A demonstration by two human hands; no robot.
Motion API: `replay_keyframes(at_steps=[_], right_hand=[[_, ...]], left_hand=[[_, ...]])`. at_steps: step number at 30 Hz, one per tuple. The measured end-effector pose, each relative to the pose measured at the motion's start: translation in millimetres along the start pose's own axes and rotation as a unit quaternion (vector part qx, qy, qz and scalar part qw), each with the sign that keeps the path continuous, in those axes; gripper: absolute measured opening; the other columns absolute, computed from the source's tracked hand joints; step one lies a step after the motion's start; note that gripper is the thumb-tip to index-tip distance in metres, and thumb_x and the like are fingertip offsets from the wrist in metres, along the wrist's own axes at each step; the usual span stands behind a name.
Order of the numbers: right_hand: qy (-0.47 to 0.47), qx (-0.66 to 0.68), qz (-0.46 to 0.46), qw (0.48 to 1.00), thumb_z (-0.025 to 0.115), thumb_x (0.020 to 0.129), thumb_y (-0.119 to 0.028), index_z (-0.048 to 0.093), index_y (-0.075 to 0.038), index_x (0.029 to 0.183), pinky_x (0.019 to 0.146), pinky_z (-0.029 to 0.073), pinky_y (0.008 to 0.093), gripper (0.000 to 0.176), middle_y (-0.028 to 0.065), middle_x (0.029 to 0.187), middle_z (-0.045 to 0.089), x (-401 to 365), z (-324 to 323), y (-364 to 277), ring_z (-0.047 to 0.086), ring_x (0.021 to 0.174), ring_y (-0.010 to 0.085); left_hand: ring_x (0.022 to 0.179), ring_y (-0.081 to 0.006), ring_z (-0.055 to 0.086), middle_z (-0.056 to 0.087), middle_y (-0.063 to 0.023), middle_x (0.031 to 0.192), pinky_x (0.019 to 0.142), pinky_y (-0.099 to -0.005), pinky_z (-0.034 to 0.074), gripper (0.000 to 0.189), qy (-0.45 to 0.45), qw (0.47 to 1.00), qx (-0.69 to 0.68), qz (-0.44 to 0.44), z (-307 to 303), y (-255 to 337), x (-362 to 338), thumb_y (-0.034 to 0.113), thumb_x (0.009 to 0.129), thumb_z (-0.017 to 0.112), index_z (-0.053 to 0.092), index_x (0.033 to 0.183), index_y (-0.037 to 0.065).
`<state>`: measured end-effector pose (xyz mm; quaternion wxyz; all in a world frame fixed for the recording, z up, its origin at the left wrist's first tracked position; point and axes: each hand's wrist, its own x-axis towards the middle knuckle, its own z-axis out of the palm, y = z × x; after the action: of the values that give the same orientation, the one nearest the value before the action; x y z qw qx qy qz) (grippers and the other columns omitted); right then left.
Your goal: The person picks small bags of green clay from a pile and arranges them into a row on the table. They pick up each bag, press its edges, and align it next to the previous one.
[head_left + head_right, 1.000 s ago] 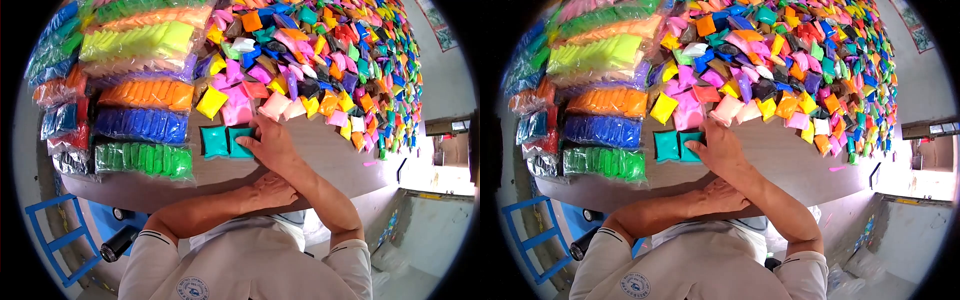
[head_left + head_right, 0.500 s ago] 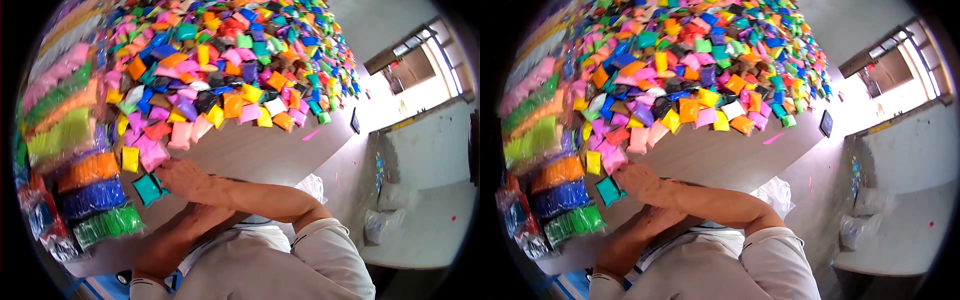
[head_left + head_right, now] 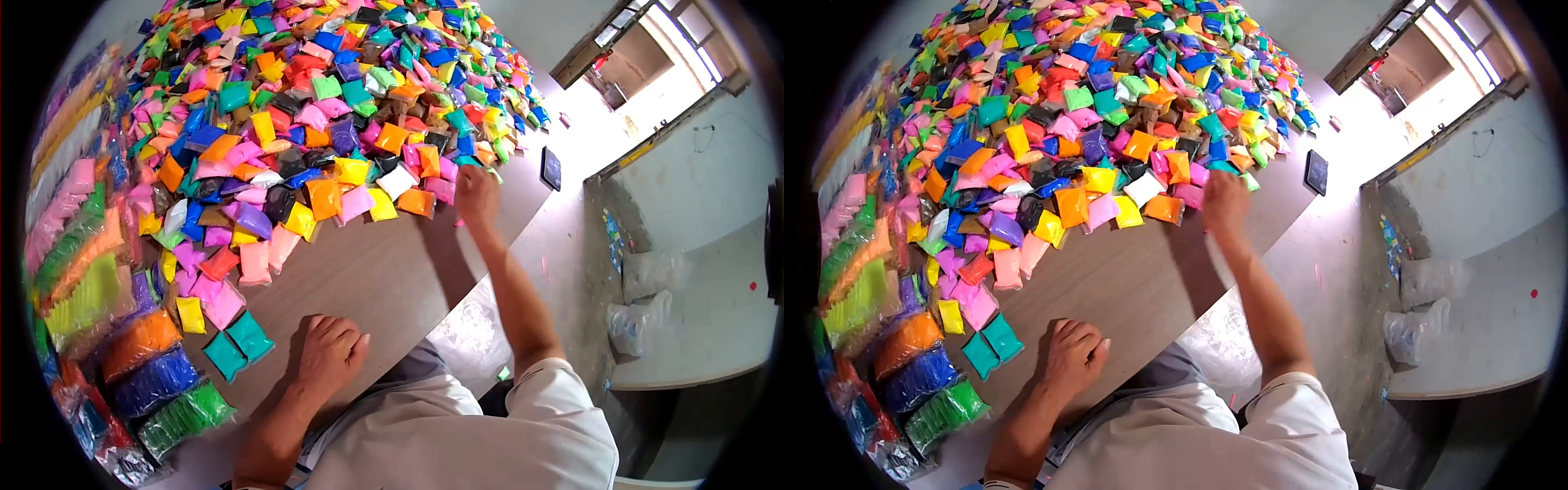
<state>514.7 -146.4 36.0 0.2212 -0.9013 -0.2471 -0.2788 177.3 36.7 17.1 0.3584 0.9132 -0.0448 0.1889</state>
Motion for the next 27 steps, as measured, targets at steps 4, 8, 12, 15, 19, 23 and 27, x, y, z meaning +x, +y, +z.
replay_keyframes(at_steps=[4,8,12,15,19,23,27], right_hand=[[-0.058,-0.128,-0.015,0.990,0.066,0.079,-0.016,0.067,-0.007,0.110,0.091,0.045,0.0452,0.033,0.0131,0.108,0.068,16.2,6.6,53.9,0.060,0.106,0.0329],[-0.055,-0.170,-0.060,0.982,0.062,0.081,-0.017,0.065,-0.007,0.115,0.095,0.042,0.0460,0.035,0.0127,0.112,0.067,24.6,27.2,69.6,0.058,0.110,0.0337],[-0.057,-0.180,-0.116,0.975,0.061,0.084,-0.015,0.064,-0.005,0.113,0.093,0.042,0.0468,0.031,0.0134,0.108,0.065,30.9,24.5,73.0,0.057,0.111,0.0344],[-0.061,-0.151,-0.074,0.984,0.059,0.087,-0.011,0.065,-0.005,0.109,0.086,0.048,0.0461,0.024,0.0130,0.110,0.066,25.0,-20.2,36.0,0.061,0.105,0.0355],[-0.051,0.007,-0.082,0.995,0.059,0.087,0.001,0.064,-0.005,0.113,0.079,0.055,0.0431,0.028,0.0165,0.121,0.063,-25.1,-59.8,3.3,0.066,0.100,0.0372],[-0.052,0.184,-0.125,0.973,0.060,0.083,0.009,0.065,-0.002,0.113,0.089,0.055,0.0391,0.033,0.0209,0.129,0.059,-83.0,-81.1,-50.9,0.065,0.110,0.0367],[-0.125,0.400,-0.068,0.906,0.062,0.081,0.009,0.066,0.000,0.112,0.093,0.052,0.0354,0.032,0.0199,0.128,0.059,-118.3,-94.0,-110.7,0.063,0.112,0.0315]], left_hand=[[0.085,-0.0280,0.057,0.061,-0.0059,0.086,0.087,-0.0417,0.041,0.012,-0.001,1.000,0.002,-0.002,-1.0,1.2,0.2,0.014,0.084,0.067,0.059,0.077,0.007],[0.085,-0.0279,0.057,0.061,-0.0061,0.086,0.086,-0.0418,0.041,0.012,-0.007,1.000,0.007,-0.002,-0.9,-0.2,1.2,0.015,0.085,0.067,0.060,0.078,0.007],[0.084,-0.0281,0.058,0.061,-0.0067,0.085,0.084,-0.0419,0.042,0.012,-0.009,1.000,-0.004,-0.006,-2.4,1.1,2.2,0.015,0.086,0.066,0.060,0.079,0.006],[0.082,-0.0292,0.058,0.062,-0.0072,0.083,0.083,-0.0416,0.042,0.013,-0.011,0.999,-0.029,-0.014,-3.5,-1.0,2.3,0.015,0.087,0.064,0.060,0.079,0.006],[0.080,-0.0302,0.059,0.063,-0.0081,0.082,0.082,-0.0414,0.041,0.020,-0.003,0.996,-0.079,-0.036,-7.1,-3.0,3.2,0.020,0.093,0.057,0.060,0.079,0.005],[0.080,-0.0295,0.059,0.063,-0.0091,0.083,0.082,-0.0412,0.041,0.029,-0.023,0.988,-0.144,-0.056,-11.3,-6.6,1.7,0.025,0.098,0.049,0.060,0.081,0.005],[0.081,-0.0281,0.058,0.062,-0.0100,0.082,0.083,-0.0403,0.040,0.032,-0.021,0.976,-0.202,-0.071,-18.2,-2.9,5.3,0.028,0.100,0.047,0.059,0.083,0.004]])
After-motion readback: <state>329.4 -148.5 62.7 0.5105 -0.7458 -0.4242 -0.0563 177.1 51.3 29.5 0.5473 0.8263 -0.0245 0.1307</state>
